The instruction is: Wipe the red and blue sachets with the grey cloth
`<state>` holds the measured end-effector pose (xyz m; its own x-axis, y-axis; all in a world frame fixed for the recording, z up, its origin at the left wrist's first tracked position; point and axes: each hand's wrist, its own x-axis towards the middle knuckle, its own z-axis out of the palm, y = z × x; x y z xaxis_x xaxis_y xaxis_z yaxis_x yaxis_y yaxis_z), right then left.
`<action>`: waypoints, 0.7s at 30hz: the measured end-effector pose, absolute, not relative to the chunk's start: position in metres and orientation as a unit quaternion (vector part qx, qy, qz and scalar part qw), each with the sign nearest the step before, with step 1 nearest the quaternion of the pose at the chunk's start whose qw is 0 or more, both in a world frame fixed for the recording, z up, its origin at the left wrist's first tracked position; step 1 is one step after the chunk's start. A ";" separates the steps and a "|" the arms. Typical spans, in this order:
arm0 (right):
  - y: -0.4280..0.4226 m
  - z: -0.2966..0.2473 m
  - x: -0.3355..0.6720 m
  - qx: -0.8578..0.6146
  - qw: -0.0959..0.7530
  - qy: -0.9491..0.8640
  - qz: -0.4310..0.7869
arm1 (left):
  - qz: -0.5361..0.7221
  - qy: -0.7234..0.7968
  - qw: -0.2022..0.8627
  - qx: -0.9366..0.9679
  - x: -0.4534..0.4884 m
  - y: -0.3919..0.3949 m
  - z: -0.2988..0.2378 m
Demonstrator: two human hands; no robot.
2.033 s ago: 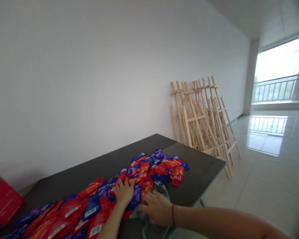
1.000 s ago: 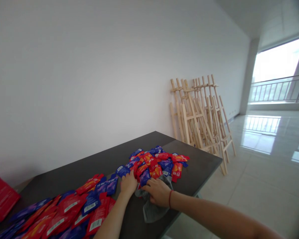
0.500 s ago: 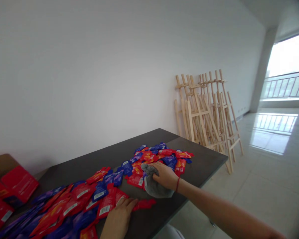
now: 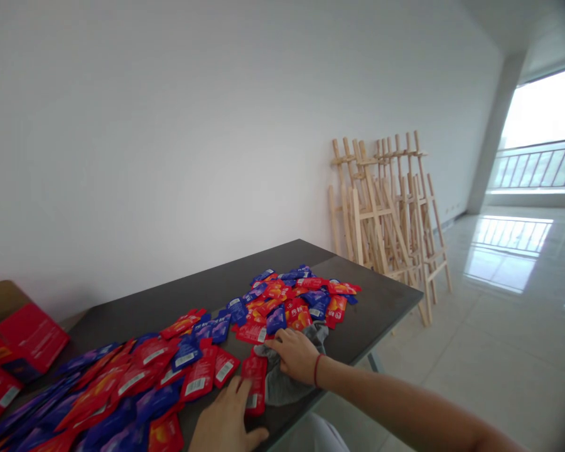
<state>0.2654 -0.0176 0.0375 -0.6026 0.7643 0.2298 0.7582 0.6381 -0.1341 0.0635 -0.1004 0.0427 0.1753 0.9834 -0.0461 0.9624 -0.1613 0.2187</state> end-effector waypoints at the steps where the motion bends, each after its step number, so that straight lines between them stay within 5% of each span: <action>1: -0.017 0.040 0.265 -0.431 0.134 -0.892 0.012 | 0.066 0.636 0.121 0.759 0.060 -0.100 0.041; 16: -0.027 0.028 0.256 -0.290 0.136 -0.947 0.012 | 0.321 0.553 0.099 0.762 0.047 -0.056 -0.007; 21: -0.029 0.036 0.266 -0.253 0.119 -0.959 0.037 | 0.283 0.572 0.106 0.762 0.043 -0.053 -0.015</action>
